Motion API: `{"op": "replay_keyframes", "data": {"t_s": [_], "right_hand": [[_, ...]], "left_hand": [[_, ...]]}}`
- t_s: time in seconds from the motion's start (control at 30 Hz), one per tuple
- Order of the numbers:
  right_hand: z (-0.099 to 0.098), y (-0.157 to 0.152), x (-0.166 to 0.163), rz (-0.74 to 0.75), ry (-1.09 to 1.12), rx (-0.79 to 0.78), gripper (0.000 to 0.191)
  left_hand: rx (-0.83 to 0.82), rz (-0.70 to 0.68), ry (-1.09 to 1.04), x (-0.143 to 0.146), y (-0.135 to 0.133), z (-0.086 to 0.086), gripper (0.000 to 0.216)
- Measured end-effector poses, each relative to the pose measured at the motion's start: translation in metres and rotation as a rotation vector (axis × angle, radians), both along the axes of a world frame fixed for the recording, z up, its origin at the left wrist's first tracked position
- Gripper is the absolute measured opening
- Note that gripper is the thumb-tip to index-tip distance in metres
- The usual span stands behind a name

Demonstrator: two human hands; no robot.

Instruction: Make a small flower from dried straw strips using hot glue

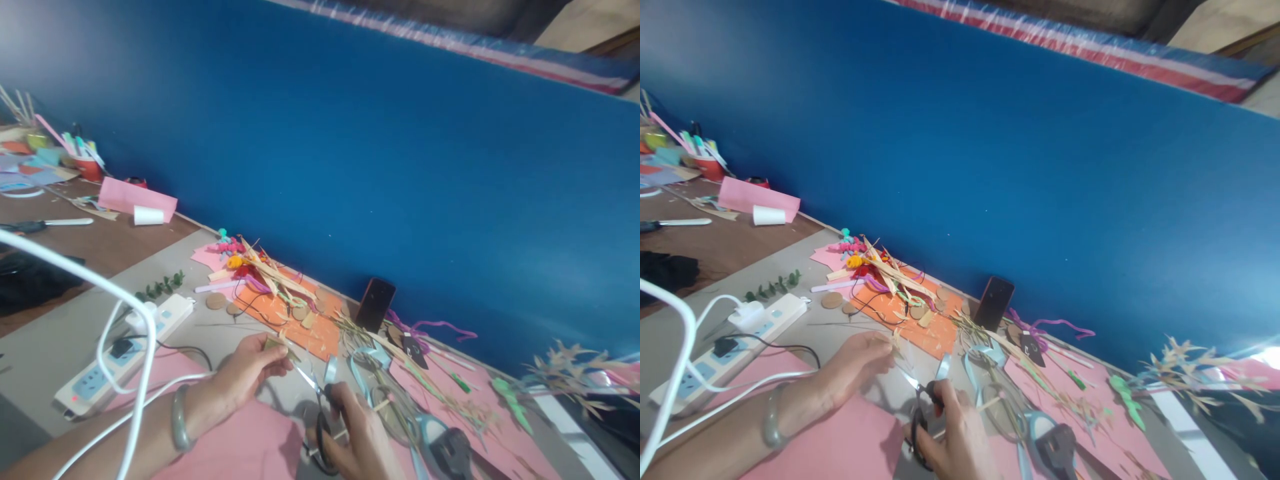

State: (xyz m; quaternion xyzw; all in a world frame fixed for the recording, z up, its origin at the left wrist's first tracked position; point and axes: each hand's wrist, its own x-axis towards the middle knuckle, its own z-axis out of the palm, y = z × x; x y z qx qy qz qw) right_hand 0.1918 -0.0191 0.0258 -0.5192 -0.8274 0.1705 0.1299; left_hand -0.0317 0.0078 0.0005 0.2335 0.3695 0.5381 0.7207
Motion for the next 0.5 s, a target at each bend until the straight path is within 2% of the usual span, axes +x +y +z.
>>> {"op": "replay_keyframes", "data": {"t_s": [0.1,0.27,0.5], "right_hand": [[0.013,-0.002,0.005,0.02,-0.083,0.034,0.026],[0.02,-0.005,0.006,-0.011,-0.173,0.036,0.026],[0.032,-0.004,-0.003,-0.031,-0.189,-0.003,0.016]], "left_hand": [[0.034,-0.03,0.053,0.0,-0.003,0.005,0.022],[0.134,-0.086,0.108,0.0,-0.007,0.009,0.021],[0.146,-0.118,0.092,0.001,-0.011,0.013,0.022]]}}
